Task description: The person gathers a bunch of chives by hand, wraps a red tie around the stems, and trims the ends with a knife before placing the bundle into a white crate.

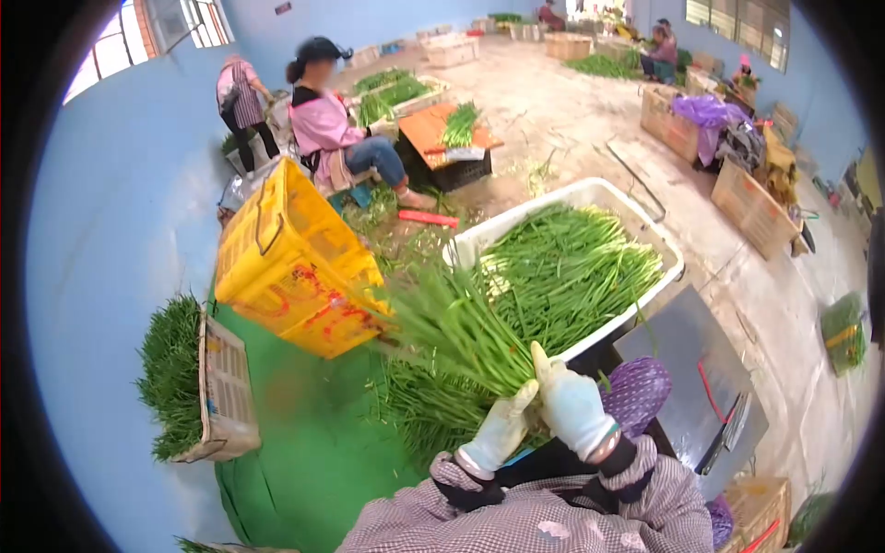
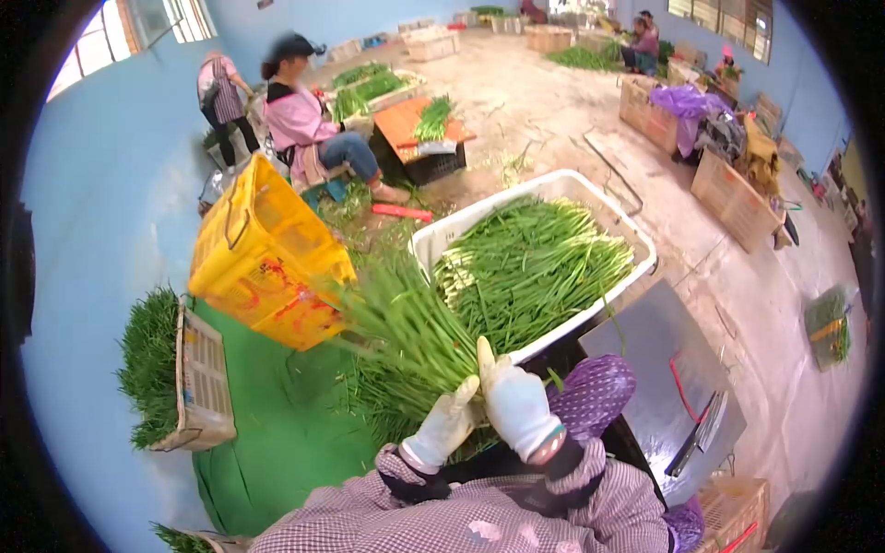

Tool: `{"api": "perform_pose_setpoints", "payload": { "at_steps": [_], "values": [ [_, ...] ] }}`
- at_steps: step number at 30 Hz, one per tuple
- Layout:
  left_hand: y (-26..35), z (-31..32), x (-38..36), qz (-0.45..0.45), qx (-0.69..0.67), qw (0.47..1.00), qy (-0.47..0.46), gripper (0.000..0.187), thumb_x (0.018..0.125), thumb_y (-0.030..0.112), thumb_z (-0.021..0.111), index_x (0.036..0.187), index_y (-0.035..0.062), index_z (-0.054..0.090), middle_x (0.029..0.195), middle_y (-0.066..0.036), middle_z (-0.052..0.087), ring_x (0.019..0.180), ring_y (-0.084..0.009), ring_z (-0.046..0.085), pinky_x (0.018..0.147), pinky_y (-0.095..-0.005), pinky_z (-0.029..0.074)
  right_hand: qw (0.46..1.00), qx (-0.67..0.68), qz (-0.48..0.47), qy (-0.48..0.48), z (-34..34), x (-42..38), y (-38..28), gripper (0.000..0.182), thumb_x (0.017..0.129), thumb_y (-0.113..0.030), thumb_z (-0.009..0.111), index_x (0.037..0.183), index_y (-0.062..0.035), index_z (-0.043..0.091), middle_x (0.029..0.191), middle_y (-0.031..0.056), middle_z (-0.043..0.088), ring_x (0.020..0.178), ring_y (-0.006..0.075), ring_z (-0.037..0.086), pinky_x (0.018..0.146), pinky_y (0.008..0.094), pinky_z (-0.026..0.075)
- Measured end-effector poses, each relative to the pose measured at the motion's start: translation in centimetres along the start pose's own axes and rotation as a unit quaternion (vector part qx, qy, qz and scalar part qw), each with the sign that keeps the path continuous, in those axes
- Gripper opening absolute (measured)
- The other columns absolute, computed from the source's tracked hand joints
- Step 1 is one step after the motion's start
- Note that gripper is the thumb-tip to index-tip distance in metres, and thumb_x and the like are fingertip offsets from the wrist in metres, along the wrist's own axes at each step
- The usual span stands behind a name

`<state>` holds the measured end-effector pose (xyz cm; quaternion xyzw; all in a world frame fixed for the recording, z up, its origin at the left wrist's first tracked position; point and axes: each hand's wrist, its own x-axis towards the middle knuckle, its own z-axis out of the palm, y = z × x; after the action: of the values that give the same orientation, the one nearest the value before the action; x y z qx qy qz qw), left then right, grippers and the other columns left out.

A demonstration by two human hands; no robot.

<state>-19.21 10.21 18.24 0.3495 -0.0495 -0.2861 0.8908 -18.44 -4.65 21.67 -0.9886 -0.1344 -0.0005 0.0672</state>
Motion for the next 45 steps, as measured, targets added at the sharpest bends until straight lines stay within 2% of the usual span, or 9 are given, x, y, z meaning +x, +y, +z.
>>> {"api": "perform_pose_setpoints", "payload": {
  "at_steps": [14, 25, 29, 31, 36, 37, 38, 40, 45],
  "values": [
    [-8.3, 16.0, 12.9, -0.001, 0.026, 0.976, -0.217, 0.042, 0.100, 0.017, 0.067, 0.139, 0.0023, 0.057, 0.114, -0.010, 0.070, 0.102, -0.0225, 0.069, 0.092, -0.0369, 0.057, 0.937, 0.107, 0.281, 0.180, -6.5, -19.8, 9.4, 0.097, 0.075, -0.029, 0.087, 0.154, 0.0009, 0.039, 0.114, 0.0176, 0.066, 0.098, 0.0334, 0.070, 0.081, 0.0416, 0.057],
    [-16.5, 23.3, 18.0, 0.101, 0.282, 0.890, -0.343, 0.038, 0.092, 0.005, 0.078, 0.127, -0.0006, 0.065, 0.117, -0.005, 0.071, 0.106, -0.0152, 0.067, 0.090, -0.0315, 0.056, 0.761, 0.515, 0.076, 0.388, -12.2, -21.2, 23.8, 0.113, 0.084, -0.018, 0.085, 0.166, 0.0002, 0.009, 0.164, 0.0211, 0.034, 0.152, 0.0244, 0.032, 0.124, 0.0366, 0.028],
    [-16.7, 23.0, 21.9, 0.055, 0.394, 0.807, -0.436, 0.054, 0.087, 0.006, 0.083, 0.135, 0.0006, 0.059, 0.122, -0.006, 0.070, 0.108, -0.0160, 0.066, 0.091, -0.0320, 0.056, 0.662, 0.642, 0.201, 0.331, -10.9, -21.3, 25.1, 0.083, 0.084, -0.018, 0.085, 0.152, 0.0035, 0.045, 0.141, 0.0178, 0.062, 0.123, 0.0225, 0.061, 0.106, 0.0330, 0.049],
    [-18.0, 22.3, 23.9, -0.039, 0.373, 0.797, -0.474, 0.065, 0.084, 0.011, 0.087, 0.140, 0.0012, 0.055, 0.132, -0.008, 0.066, 0.116, -0.0182, 0.063, 0.098, -0.0346, 0.053, 0.799, 0.448, 0.197, 0.349, -4.3, -21.9, 28.7, 0.041, 0.090, -0.009, 0.076, 0.128, 0.0020, 0.064, 0.108, 0.0089, 0.074, 0.093, 0.0196, 0.069, 0.084, 0.0358, 0.058],
    [-20.6, 18.6, 27.1, -0.022, 0.535, 0.728, -0.427, 0.063, 0.085, 0.017, 0.086, 0.140, 0.0018, 0.057, 0.135, -0.011, 0.065, 0.120, -0.0186, 0.062, 0.105, -0.0366, 0.051, 0.788, 0.439, 0.197, 0.384, 18.5, -21.2, 39.5, 0.053, 0.093, -0.039, 0.077, 0.132, -0.0045, 0.065, 0.106, 0.0141, 0.076, 0.090, 0.0304, 0.073, 0.080, 0.0382, 0.056],
    [-19.9, 20.0, 26.5, 0.166, 0.593, 0.635, -0.467, 0.059, 0.086, 0.017, 0.085, 0.136, 0.0006, 0.060, 0.129, -0.011, 0.068, 0.118, -0.0209, 0.064, 0.103, -0.0377, 0.051, 0.846, 0.374, 0.249, 0.286, 6.2, -22.7, 33.2, 0.069, 0.087, -0.041, 0.084, 0.139, -0.0030, 0.059, 0.112, 0.0196, 0.073, 0.104, 0.0333, 0.070, 0.093, 0.0394, 0.053],
    [-20.9, 19.3, 27.3, -0.069, 0.473, 0.769, -0.425, 0.058, 0.086, 0.016, 0.084, 0.136, 0.0002, 0.059, 0.127, -0.012, 0.069, 0.115, -0.0237, 0.066, 0.100, -0.0378, 0.054, 0.846, 0.375, 0.251, 0.284, 1.2, -22.4, 31.2, 0.069, 0.087, -0.041, 0.084, 0.139, -0.0030, 0.059, 0.112, 0.0196, 0.073, 0.104, 0.0333, 0.070, 0.093, 0.0394, 0.053],
    [-20.0, 22.5, 25.6, -0.038, 0.388, 0.815, -0.428, 0.057, 0.087, 0.017, 0.080, 0.137, 0.0010, 0.058, 0.131, -0.015, 0.066, 0.122, -0.0282, 0.062, 0.105, -0.0420, 0.050, 0.848, 0.380, 0.125, 0.349, -3.6, -21.5, 29.7, 0.081, 0.081, -0.037, 0.090, 0.144, -0.0016, 0.054, 0.119, 0.0203, 0.072, 0.114, 0.0337, 0.068, 0.103, 0.0394, 0.049],
    [-19.8, 22.9, 23.5, 0.142, 0.518, 0.707, -0.460, 0.065, 0.086, 0.022, 0.077, 0.143, 0.0013, 0.052, 0.137, -0.022, 0.060, 0.133, -0.0360, 0.051, 0.113, -0.0467, 0.040, 0.789, 0.350, 0.255, 0.435, -9.3, -18.7, 27.4, 0.067, 0.086, -0.014, 0.082, 0.146, -0.0033, 0.053, 0.126, 0.0111, 0.071, 0.115, 0.0252, 0.067, 0.102, 0.0390, 0.052]
  ]
}}
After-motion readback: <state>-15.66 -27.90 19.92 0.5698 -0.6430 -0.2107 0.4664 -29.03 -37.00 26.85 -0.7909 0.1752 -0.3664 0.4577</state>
